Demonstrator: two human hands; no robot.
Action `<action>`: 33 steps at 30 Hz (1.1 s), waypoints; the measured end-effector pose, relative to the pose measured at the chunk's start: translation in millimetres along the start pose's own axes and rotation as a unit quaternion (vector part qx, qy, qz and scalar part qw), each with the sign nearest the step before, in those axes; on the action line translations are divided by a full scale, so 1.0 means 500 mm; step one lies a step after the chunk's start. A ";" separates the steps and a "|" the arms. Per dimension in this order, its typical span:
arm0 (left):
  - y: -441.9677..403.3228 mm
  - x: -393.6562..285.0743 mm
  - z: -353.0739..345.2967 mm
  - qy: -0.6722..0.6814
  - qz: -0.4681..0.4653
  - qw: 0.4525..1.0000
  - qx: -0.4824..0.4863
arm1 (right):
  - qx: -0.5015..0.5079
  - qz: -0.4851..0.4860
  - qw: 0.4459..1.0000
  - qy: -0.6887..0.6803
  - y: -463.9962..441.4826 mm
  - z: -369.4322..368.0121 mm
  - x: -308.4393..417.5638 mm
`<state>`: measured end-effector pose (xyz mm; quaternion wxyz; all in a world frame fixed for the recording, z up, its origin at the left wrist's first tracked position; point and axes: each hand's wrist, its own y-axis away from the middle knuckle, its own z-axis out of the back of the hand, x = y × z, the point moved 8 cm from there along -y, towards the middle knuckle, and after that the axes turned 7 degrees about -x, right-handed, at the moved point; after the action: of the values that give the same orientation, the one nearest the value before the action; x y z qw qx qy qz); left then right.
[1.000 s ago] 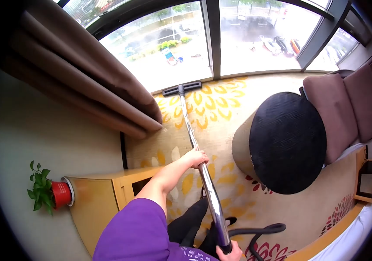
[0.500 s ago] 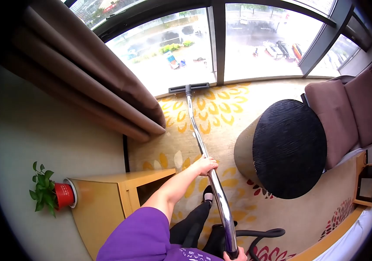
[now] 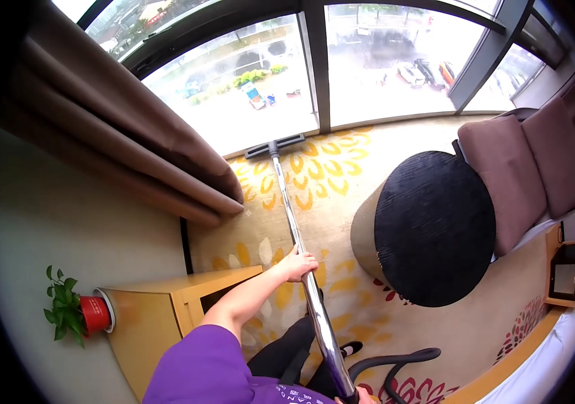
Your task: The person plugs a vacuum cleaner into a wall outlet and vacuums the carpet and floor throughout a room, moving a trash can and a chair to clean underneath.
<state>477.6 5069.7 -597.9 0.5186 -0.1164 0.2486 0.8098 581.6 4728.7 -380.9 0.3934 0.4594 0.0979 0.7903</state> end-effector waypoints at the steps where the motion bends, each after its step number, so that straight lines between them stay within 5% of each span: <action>1: 0.010 0.007 0.001 0.010 0.016 1.000 0.025 | 0.011 -0.029 0.999 -0.013 0.004 -0.012 -0.017; 4: 0.029 0.034 0.002 0.057 0.021 0.994 0.096 | 0.053 -0.079 0.995 -0.013 -0.011 -0.034 0.036; 10: 0.019 0.045 -0.076 0.063 0.031 0.996 0.062 | 0.065 -0.085 0.994 -0.003 0.001 0.002 0.037; 16: 0.043 -0.113 -0.034 0.056 -0.008 0.989 0.140 | 0.040 -0.062 0.997 0.034 0.058 0.089 0.018; 19: 0.049 -0.164 -0.009 0.051 -0.058 0.993 0.092 | 0.033 -0.040 0.997 0.054 0.080 0.114 0.012; 24: 0.020 0.035 -0.020 0.018 0.054 0.988 0.146 | 0.085 -0.044 0.995 0.013 -0.013 0.019 0.087; 26: 0.024 0.103 -0.002 -0.016 0.031 0.989 0.145 | 0.117 -0.038 0.992 -0.028 -0.050 -0.054 0.101; 33: 0.064 0.025 -0.015 -0.035 0.008 0.996 0.081 | 0.120 -0.030 0.992 0.007 -0.020 -0.048 0.006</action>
<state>443.1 5064.8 -600.9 0.5279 -0.0436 0.2959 0.7949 566.7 4742.5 -397.6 0.3577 0.4947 0.2087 0.7640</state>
